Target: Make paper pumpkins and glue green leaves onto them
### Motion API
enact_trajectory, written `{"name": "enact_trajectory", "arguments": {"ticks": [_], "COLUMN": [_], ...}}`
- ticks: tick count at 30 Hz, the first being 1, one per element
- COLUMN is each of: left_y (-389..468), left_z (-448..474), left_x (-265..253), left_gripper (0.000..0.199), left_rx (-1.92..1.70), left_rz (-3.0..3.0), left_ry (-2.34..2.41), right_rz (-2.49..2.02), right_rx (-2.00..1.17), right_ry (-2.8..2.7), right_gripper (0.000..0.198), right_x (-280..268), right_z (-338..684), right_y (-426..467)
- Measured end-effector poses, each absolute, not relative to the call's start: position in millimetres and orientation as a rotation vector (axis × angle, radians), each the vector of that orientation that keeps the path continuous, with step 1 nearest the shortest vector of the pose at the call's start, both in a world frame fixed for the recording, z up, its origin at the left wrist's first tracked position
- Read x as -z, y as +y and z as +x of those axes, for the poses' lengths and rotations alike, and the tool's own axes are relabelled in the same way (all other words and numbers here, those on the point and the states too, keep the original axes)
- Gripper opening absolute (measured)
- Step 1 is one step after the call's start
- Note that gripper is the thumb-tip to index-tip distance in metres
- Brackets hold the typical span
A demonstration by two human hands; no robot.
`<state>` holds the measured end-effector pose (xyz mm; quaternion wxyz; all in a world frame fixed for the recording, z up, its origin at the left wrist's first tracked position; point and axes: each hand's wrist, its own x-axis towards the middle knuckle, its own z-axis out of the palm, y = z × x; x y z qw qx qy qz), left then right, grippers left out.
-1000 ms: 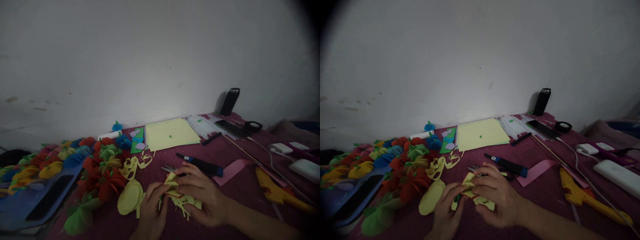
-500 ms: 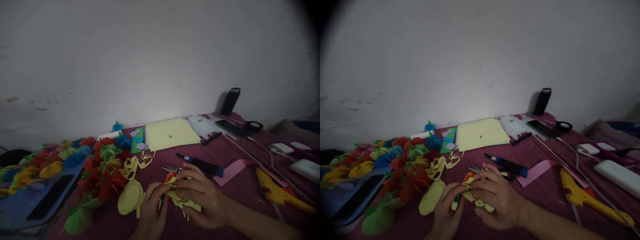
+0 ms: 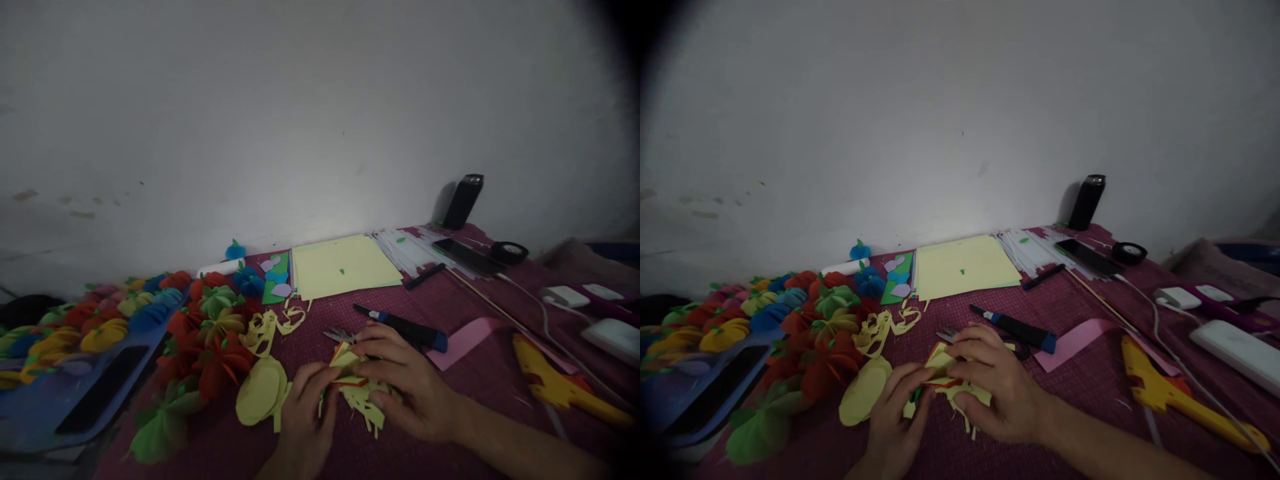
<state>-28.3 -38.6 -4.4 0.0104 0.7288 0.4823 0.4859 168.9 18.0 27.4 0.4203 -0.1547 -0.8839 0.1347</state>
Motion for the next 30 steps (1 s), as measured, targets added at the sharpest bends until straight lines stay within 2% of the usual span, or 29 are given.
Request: {"name": "enact_trajectory", "arguments": {"ticks": [5, 10, 25, 30], "left_y": [-40, -39, -40, -40], "left_z": [-28, -29, -29, -30], "left_x": [5, 7, 8, 9], "left_gripper": [0.024, 0.024, 0.024, 0.024], "left_rx": [-1.513, -1.52, -1.475, -1.457], "left_rz": [2.305, 2.309, 2.369, 2.393], "left_ry": [1.489, 1.462, 1.401, 1.388], "right_rz": [-0.438, -0.469, -0.495, -0.491], "right_rx": [-0.615, -0.762, -0.95, -0.922], "right_ry": [-2.139, -2.086, -2.075, -2.092], "right_gripper": [0.021, 0.015, 0.017, 0.015], "right_x": [-27, -26, -30, -30], "right_z": [168, 167, 165, 164], "right_y": [23, 28, 28, 28]}}
